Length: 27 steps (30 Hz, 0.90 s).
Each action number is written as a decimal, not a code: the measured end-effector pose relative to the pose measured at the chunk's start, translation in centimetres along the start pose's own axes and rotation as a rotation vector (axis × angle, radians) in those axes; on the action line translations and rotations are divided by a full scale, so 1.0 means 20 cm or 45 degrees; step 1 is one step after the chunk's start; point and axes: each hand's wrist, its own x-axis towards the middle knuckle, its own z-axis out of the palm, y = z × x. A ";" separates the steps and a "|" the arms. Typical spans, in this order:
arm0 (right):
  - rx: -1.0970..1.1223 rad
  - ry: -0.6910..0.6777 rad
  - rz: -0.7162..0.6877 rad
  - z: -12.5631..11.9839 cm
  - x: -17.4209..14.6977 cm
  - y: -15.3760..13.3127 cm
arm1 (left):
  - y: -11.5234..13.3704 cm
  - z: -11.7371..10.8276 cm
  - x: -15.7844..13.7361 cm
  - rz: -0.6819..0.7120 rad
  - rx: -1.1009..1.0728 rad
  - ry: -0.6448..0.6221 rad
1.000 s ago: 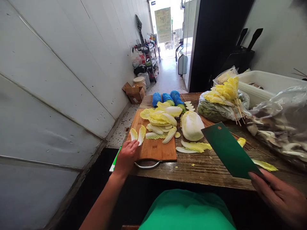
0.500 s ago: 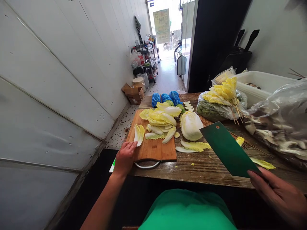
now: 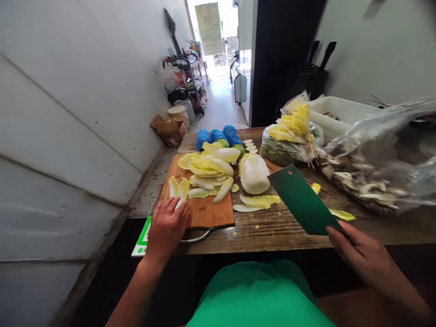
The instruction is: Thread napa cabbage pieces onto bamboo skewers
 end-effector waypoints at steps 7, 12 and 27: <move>0.161 -0.124 0.115 -0.02 -0.02 0.02 | 0.45 0.09 0.19 0.607 -0.245 -0.113; 0.184 -0.142 0.105 -0.02 -0.04 0.05 | 0.63 0.16 0.37 0.543 -0.081 -0.275; 0.287 -0.126 0.132 0.00 -0.04 0.09 | 0.63 0.12 0.45 0.593 -0.086 -0.339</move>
